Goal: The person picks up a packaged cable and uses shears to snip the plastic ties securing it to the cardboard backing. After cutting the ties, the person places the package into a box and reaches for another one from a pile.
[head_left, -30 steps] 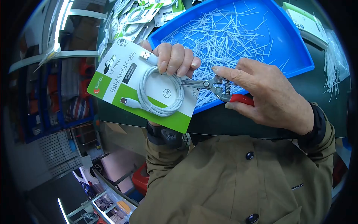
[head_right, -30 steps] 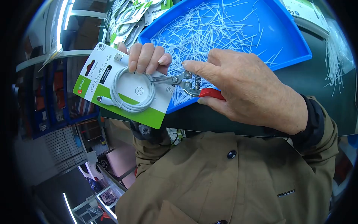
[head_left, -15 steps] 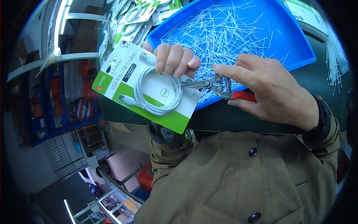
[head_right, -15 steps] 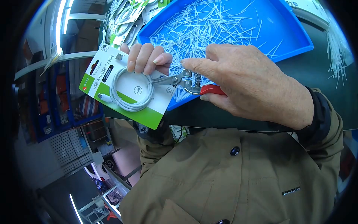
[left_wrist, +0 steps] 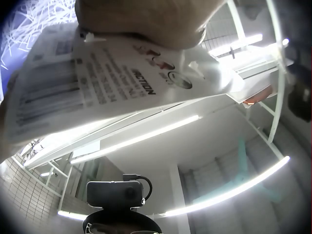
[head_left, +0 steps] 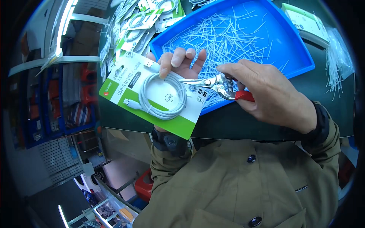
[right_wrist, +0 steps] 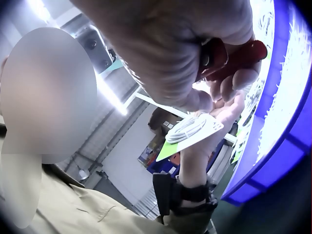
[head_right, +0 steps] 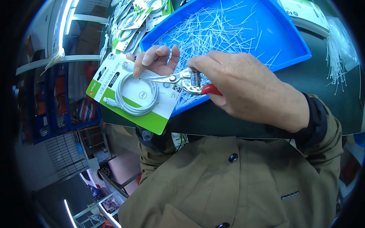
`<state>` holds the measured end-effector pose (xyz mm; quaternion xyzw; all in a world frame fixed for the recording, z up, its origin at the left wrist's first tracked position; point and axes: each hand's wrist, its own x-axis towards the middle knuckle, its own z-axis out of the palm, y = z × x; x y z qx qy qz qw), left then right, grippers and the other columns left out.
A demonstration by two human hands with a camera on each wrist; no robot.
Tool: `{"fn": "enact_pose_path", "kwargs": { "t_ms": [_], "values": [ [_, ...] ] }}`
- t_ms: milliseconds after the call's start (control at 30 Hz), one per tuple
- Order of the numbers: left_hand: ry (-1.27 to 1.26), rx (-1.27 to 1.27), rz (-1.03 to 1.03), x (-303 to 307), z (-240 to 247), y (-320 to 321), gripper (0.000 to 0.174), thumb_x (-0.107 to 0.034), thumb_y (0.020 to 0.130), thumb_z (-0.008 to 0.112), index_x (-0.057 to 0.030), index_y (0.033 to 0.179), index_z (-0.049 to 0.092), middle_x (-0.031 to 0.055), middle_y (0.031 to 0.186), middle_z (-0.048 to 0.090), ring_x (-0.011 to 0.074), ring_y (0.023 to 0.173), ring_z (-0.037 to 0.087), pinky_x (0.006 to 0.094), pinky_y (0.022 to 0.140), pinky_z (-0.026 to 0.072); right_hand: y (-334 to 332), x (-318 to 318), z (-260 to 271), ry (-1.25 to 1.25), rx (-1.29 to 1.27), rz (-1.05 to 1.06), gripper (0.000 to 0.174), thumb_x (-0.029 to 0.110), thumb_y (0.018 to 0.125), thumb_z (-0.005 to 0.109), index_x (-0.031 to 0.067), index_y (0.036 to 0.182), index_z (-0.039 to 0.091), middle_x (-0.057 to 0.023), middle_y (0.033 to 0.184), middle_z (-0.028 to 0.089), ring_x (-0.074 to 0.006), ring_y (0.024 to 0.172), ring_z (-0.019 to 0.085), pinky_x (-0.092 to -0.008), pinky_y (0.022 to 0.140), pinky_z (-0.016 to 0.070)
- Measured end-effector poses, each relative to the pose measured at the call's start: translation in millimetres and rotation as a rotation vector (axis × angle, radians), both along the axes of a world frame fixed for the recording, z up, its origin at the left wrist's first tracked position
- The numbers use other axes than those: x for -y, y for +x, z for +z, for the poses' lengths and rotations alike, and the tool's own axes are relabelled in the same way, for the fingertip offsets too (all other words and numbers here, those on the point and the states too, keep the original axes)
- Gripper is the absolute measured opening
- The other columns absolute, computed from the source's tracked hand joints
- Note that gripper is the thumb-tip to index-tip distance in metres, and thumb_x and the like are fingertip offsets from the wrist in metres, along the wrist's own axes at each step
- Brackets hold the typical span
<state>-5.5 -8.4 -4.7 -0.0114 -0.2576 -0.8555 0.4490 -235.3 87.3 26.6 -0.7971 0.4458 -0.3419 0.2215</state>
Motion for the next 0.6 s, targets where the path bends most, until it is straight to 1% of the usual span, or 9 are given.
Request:
{"fn": "enact_pose_path", "kwargs": {
  "t_ms": [33,67,167,200,300,333,433,533,600],
  "values": [
    [-0.006,-0.007,0.019,-1,-5,-1,0.065,-0.046,0.120,0.021,-0.0163,0.077,0.059,0.0048,0.103,0.062,0.0257,0.128,0.055,0.0491,0.128,0.0290,0,1,-2,-0.012,0.066,-0.005,0.064,0.002,0.075,0.085,0.0035,0.135,0.061,-0.0139,0.097,0.065,-0.0338,0.086,0.068,-0.0438,0.075,0.0559],
    [-0.086,-0.078,0.015,2,-18,-4,0.064,-0.047,0.120,0.024,-0.0169,0.077,0.060,0.0059,0.110,0.064,0.0261,0.135,0.053,0.0503,0.130,0.0265,-1,0,1,0.113,0.122,0.019,0.058,0.004,0.078,0.087,0.0005,0.128,0.059,-0.0156,0.100,0.065,-0.0349,0.088,0.068,-0.0427,0.078,0.0558],
    [-0.017,-0.102,0.075,-15,-24,-14,0.063,-0.048,0.119,0.026,-0.0173,0.076,0.060,0.0054,0.113,0.065,0.0247,0.137,0.051,0.0515,0.129,0.0263,8,-2,2,0.149,0.321,0.019,0.052,0.007,0.081,0.089,0.0006,0.122,0.057,-0.0159,0.100,0.065,-0.0345,0.089,0.069,-0.0413,0.080,0.0563],
    [-0.012,-0.148,0.082,-20,-29,-21,0.062,-0.049,0.119,0.028,-0.0165,0.078,0.061,0.0046,0.115,0.065,0.0235,0.139,0.048,0.0520,0.129,0.0268,9,-2,5,0.154,0.338,0.027,0.043,0.005,0.085,0.085,-0.0006,0.118,0.057,-0.0230,0.101,0.071,-0.0424,0.095,0.074,-0.0455,0.079,0.0596],
    [0.113,-0.150,0.093,-40,-34,-34,0.059,-0.048,0.119,0.029,-0.0163,0.081,0.062,0.0050,0.116,0.064,0.0240,0.139,0.047,0.0487,0.128,0.0288,13,-1,-10,0.124,0.354,0.049,0.052,0.011,0.081,0.092,0.0009,0.116,0.056,-0.0170,0.097,0.066,-0.0345,0.087,0.072,-0.0402,0.077,0.0577],
    [0.066,-0.182,0.150,-40,-43,-41,0.055,-0.045,0.119,0.031,-0.0164,0.082,0.060,0.0059,0.119,0.061,0.0254,0.139,0.046,0.0449,0.128,0.0304,13,0,-15,0.107,0.358,0.062,0.052,0.008,0.079,0.092,0.0008,0.116,0.057,-0.0175,0.097,0.068,-0.0351,0.087,0.074,-0.0400,0.073,0.0578],
    [0.209,-0.098,0.158,-53,-29,-46,0.058,-0.043,0.119,0.029,-0.0167,0.078,0.060,0.0069,0.116,0.063,0.0253,0.138,0.049,0.0462,0.129,0.0300,11,-2,-7,0.154,0.316,0.088,0.041,-0.005,0.078,0.079,-0.0016,0.114,0.058,-0.0217,0.092,0.070,-0.0414,0.087,0.075,-0.0448,0.072,0.0601],
    [0.339,0.000,0.157,-63,-9,-47,0.062,-0.041,0.119,0.027,-0.0171,0.074,0.060,0.0078,0.113,0.064,0.0251,0.137,0.052,0.0475,0.131,0.0296,11,-3,-2,0.095,0.271,0.085,0.042,-0.007,0.077,0.078,-0.0017,0.113,0.057,-0.0211,0.087,0.069,-0.0409,0.085,0.075,-0.0452,0.071,0.0595],
    [0.335,-0.020,0.140,-66,-12,-48,0.055,-0.042,0.119,0.030,-0.0156,0.078,0.057,0.0061,0.116,0.058,0.0249,0.137,0.045,0.0452,0.128,0.0305,12,-5,-3,0.126,0.217,0.067,0.043,-0.006,0.077,0.078,-0.0012,0.113,0.056,-0.0208,0.086,0.068,-0.0415,0.084,0.075,-0.0456,0.070,0.0592]
  ]
}}
